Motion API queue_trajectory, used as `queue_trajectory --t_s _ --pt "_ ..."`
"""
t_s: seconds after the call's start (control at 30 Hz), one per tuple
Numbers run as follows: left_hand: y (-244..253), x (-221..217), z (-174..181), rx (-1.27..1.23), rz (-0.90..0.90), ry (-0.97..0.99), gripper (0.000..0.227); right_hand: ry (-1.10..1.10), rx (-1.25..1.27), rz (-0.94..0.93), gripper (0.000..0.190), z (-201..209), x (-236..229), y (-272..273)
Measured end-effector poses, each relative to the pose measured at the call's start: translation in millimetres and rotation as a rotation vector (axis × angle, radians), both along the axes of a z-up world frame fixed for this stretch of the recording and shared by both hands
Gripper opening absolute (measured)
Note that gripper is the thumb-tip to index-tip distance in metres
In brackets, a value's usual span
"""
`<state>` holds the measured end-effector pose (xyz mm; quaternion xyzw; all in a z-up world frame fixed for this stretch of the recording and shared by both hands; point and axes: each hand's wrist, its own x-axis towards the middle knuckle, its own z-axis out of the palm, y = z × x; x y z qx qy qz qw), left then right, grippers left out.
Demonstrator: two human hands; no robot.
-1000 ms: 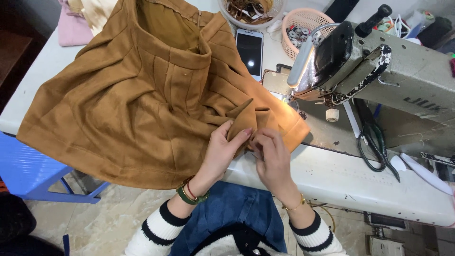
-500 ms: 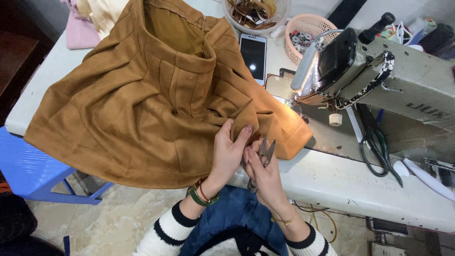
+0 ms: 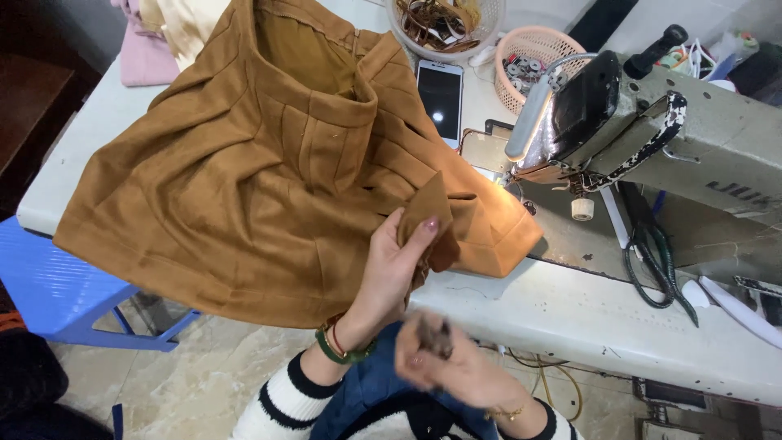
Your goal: Trimming loose threads from a brown pleated skirt using a hand-held thread trimmer
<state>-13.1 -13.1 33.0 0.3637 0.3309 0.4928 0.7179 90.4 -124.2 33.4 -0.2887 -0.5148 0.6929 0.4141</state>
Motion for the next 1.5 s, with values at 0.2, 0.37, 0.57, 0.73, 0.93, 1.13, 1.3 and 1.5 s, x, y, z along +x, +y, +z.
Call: queue_trajectory --t_s 0.2,0.37,0.57,0.73,0.93,1.13,1.3,1.5 --pt "2 -19 6 0.33 -0.13 0.421 0.017 -0.751 0.297 -0.646 0.028 5 30 19" --pt "-9 -33 14 0.404 -0.259 0.575 0.021 -0.938 0.35 -0.488 0.044 31 42 52" --pt "-15 -49 20 0.47 -0.384 0.668 0.039 -0.959 0.267 -0.186 0.042 38 51 71" --pt "-18 -69 21 0.547 -0.46 0.76 0.014 -1.078 0.499 -0.151 0.028 6 68 75" --pt "-21 -115 15 0.755 -0.404 0.993 0.039 -1.037 0.538 -0.354 0.02 6 80 69" --pt "-26 -146 15 0.623 -0.226 1.273 0.009 -1.027 0.566 -0.411 0.017 2 73 68" --pt "-46 -136 13 0.934 0.435 1.448 0.027 -0.958 0.519 -0.6 0.016 -1 68 65" --pt "-90 -81 5 0.532 -0.416 0.547 0.029 -0.88 0.746 -0.625 0.008 2 56 57"
